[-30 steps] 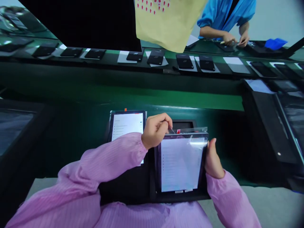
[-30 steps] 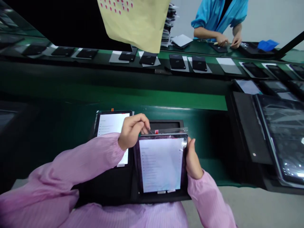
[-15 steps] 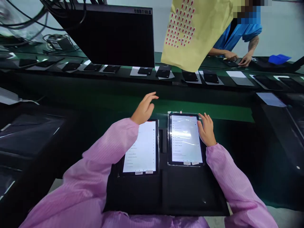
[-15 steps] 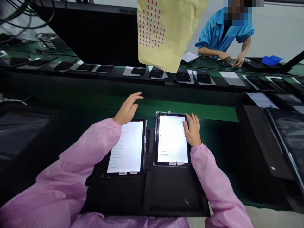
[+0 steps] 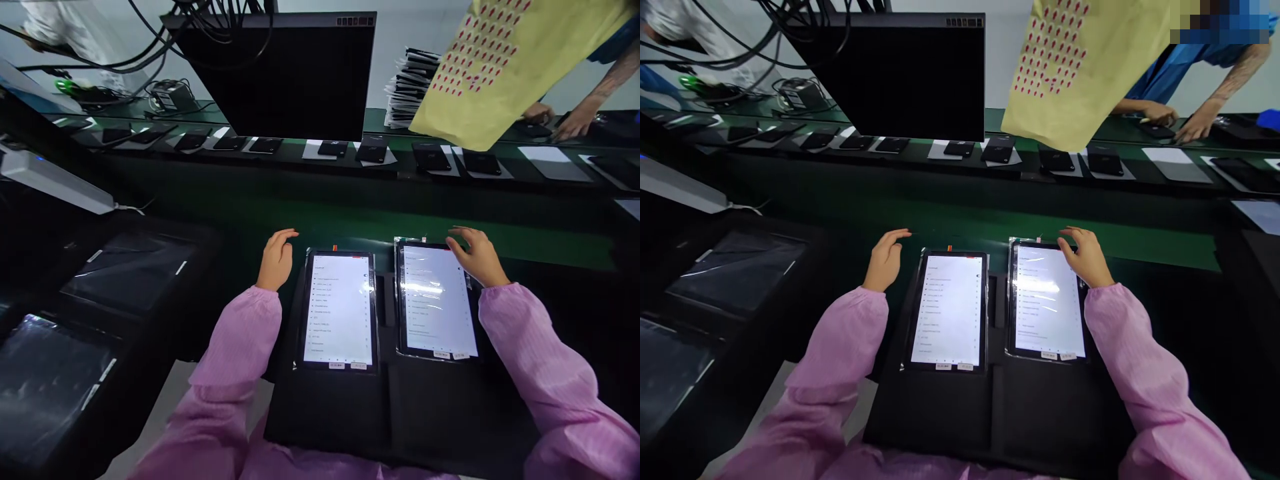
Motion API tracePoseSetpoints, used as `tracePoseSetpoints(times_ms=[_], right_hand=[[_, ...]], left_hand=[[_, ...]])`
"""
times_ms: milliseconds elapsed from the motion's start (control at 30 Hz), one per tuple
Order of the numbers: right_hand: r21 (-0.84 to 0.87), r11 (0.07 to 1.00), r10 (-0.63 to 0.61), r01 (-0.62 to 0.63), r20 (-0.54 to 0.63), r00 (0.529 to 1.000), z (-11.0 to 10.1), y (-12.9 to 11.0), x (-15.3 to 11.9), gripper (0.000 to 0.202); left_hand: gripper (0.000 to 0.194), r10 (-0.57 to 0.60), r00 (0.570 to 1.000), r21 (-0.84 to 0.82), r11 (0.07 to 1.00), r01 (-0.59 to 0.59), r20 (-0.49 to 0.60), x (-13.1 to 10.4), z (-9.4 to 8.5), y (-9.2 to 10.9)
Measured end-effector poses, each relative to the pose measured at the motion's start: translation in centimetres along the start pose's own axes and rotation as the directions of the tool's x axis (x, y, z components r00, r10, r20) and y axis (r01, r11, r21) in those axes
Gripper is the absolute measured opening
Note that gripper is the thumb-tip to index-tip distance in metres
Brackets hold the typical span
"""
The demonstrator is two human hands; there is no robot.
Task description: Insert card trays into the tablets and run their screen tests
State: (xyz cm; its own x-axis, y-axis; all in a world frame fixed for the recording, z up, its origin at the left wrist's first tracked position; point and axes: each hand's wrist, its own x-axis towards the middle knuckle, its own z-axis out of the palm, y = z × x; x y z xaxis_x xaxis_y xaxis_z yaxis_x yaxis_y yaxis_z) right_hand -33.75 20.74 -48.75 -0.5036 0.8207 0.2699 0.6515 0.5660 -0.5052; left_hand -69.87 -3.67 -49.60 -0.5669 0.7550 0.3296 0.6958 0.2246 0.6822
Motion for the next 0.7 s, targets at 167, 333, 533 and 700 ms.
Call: tracePoseSetpoints(times_ms=[167, 333, 533, 700], right_hand=[[0.172, 0.979, -0.16, 0.113, 0.292, 0.943, 2.8, -8.5, 3.4, 0.033], [0.378, 0.924, -0.31, 0.064, 0.635, 0.707, 11.0, -15.4, 5.9, 0.025], [0.418, 0.898, -0.261, -0.135, 0.756, 0.601, 14.6, -15.9, 7.3, 0.042], [0.459, 0.856, -0.252, -0.237, 0.772, 0.584, 14.5, -15.9, 7.1, 0.047]], left_hand=[[0.043, -0.01, 0.98, -0.005, 1.0, 0.012, 0.198, -0.3, 1.1, 0.4], [0.149, 0.002, 0.917, 0.241, 0.965, -0.107, 0.399, -12.5, -1.0, 1.4], [0.144, -0.308, 0.852, 0.302, 0.935, 0.187, 0.424, -19.7, -0.4, 0.7], [0.146, -0.322, 0.855, 0.279, 0.935, 0.219, 0.407, -18.8, -0.1, 0.5]])
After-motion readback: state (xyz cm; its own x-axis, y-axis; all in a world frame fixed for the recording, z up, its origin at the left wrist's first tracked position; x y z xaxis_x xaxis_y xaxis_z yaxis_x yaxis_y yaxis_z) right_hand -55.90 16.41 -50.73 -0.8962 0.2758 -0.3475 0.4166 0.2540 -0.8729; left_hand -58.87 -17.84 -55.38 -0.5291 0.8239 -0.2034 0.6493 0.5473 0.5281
